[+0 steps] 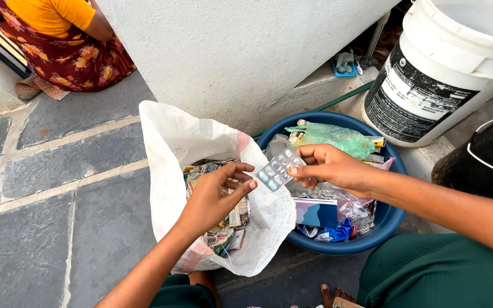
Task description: The person sorts through various items in a white bag and a blue bin, picking up and examining medicine blister packs and plastic scraps by hand.
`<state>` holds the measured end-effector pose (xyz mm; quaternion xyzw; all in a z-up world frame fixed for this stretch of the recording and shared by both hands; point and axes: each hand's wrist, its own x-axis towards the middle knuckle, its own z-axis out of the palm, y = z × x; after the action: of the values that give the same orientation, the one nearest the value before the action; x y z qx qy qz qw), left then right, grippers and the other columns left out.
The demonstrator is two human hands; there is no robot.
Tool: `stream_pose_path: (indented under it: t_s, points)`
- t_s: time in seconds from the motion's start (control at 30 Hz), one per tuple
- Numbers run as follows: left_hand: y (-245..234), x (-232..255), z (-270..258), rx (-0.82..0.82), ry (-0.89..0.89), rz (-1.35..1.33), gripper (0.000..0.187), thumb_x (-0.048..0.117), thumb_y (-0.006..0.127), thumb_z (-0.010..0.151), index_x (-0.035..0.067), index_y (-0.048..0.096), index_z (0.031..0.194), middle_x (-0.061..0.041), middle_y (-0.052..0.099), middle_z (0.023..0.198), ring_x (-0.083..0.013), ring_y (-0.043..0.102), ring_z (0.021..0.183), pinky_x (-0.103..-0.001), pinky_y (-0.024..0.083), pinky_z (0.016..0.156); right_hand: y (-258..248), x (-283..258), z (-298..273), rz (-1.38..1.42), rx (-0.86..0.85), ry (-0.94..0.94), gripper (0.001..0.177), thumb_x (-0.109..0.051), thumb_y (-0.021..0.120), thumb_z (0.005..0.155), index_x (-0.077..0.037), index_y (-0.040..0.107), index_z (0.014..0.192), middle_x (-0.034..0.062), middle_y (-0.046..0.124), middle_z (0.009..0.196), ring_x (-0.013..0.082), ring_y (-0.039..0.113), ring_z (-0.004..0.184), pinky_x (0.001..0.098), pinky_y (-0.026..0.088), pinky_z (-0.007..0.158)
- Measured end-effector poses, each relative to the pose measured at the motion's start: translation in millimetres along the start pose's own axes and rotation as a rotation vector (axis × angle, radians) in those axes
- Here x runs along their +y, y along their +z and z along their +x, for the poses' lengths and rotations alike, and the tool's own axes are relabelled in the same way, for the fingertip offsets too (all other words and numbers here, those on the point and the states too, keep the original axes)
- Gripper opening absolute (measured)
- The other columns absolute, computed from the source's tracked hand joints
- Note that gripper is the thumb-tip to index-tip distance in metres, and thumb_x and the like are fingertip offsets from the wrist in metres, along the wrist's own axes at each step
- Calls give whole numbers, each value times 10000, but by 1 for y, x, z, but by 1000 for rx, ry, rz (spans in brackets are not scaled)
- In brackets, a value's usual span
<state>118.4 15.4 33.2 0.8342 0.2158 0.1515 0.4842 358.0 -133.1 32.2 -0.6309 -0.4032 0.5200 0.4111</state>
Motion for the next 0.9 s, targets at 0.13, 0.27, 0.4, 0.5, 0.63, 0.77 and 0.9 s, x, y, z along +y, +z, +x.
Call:
stream_pose_path:
  t_s: [0.13, 0.27, 0.4, 0.5, 0.63, 0.77, 0.9]
  points:
    - [10, 5, 14, -18, 22, -32, 259, 253, 724, 916, 32, 744, 1050, -75, 808, 883, -140, 763, 795, -294, 596, 684, -1, 0, -4, 23, -29, -74, 249, -297, 724, 916, -84, 690, 1039, -26, 664, 859, 79, 601, 776, 258, 507, 696]
    - [13, 10, 25, -26, 52, -22, 208, 221, 754, 880, 33, 757, 970, -55, 808, 843, -139, 759, 745, -287, 589, 662, -10, 5, -7, 9, -31, -108, 292, -307, 734, 909, -87, 702, 1099, -13, 674, 897, 83, 608, 794, 260, 515, 715]
    - [13, 18, 24, 219, 387, 442, 178, 254, 809, 845, 93, 776, 913, -41, 767, 839, -212, 711, 710, -351, 531, 605, -24, 2, -2, 40, 8, -105, 373, -426, 630, 944, -107, 686, 1129, -13, 694, 1038, 92, 643, 877, 263, 545, 721]
    - [12, 24, 29, 280, 565, 578, 133, 239, 794, 848, 128, 750, 906, -16, 754, 869, -219, 703, 754, -367, 514, 576, -28, -1, -4, 6, 80, -106, 378, -427, 637, 920, -135, 694, 1154, -10, 690, 1129, 100, 652, 956, 266, 565, 750]
    - [9, 28, 31, 255, 625, 655, 117, 206, 784, 861, 133, 741, 943, 11, 745, 882, -173, 697, 752, -343, 529, 583, -25, -8, -5, -154, 51, -293, 316, -317, 760, 886, -124, 720, 1133, 39, 704, 1194, 136, 663, 1046, 293, 546, 757]
    - [5, 29, 29, 332, 889, 832, 131, 141, 774, 844, 122, 710, 957, 19, 741, 1034, -150, 704, 870, -329, 552, 654, -18, -19, -15, -422, 92, -554, 258, -260, 795, 877, -127, 738, 1090, 15, 674, 1273, 145, 646, 1082, 288, 593, 834]
    - [5, 29, 23, 306, 981, 910, 197, 111, 759, 825, 108, 727, 1019, -17, 735, 1122, -159, 712, 960, -316, 565, 679, -11, -28, -21, -538, 193, -710, 241, -206, 816, 853, -125, 741, 1067, 24, 672, 1246, 163, 656, 1115, 296, 587, 809]
